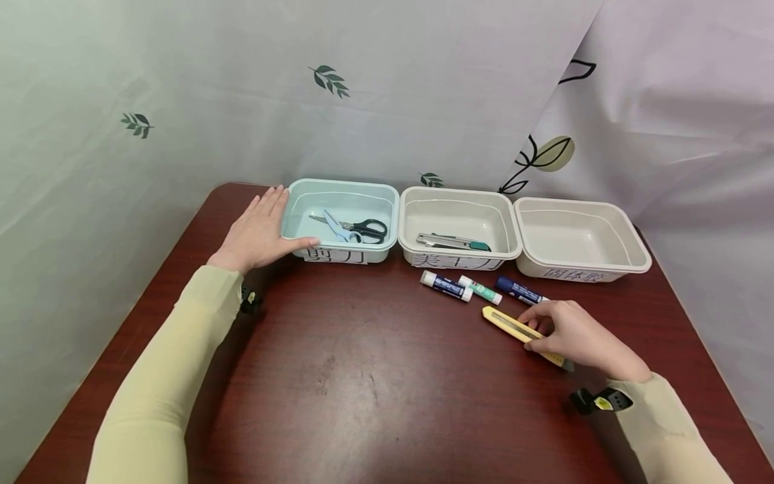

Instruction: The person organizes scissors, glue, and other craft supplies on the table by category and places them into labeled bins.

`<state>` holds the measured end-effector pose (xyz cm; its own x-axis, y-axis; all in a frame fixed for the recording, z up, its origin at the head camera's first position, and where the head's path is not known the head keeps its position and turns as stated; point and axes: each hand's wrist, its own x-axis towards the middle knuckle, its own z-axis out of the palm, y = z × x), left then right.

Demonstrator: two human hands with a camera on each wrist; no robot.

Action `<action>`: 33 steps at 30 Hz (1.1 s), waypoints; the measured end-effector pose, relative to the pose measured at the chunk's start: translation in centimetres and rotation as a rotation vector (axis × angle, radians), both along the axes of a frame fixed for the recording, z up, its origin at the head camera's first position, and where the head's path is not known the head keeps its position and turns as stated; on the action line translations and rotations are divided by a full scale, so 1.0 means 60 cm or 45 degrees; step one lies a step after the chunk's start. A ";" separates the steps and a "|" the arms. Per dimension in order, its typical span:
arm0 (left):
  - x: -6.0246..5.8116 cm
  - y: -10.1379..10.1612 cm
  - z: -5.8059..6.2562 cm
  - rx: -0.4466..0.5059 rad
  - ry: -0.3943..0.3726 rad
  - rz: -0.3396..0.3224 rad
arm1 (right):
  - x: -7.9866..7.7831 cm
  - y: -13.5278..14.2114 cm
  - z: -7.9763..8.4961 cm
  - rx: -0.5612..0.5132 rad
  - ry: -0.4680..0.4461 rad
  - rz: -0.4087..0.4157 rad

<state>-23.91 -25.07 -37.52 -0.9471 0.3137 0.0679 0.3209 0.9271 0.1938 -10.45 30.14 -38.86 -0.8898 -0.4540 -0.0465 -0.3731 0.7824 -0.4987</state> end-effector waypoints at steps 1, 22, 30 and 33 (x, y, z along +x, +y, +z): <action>0.000 0.001 0.000 0.001 -0.001 0.000 | 0.000 0.000 0.001 -0.004 0.003 0.001; 0.000 0.003 0.000 -0.001 0.006 -0.007 | -0.013 -0.020 0.015 -0.072 0.047 0.019; -0.001 0.000 0.000 -0.009 0.003 -0.003 | -0.030 -0.035 0.032 -0.058 0.136 0.045; 0.000 0.001 0.001 -0.003 0.001 -0.005 | -0.037 -0.041 0.038 -0.049 0.145 0.043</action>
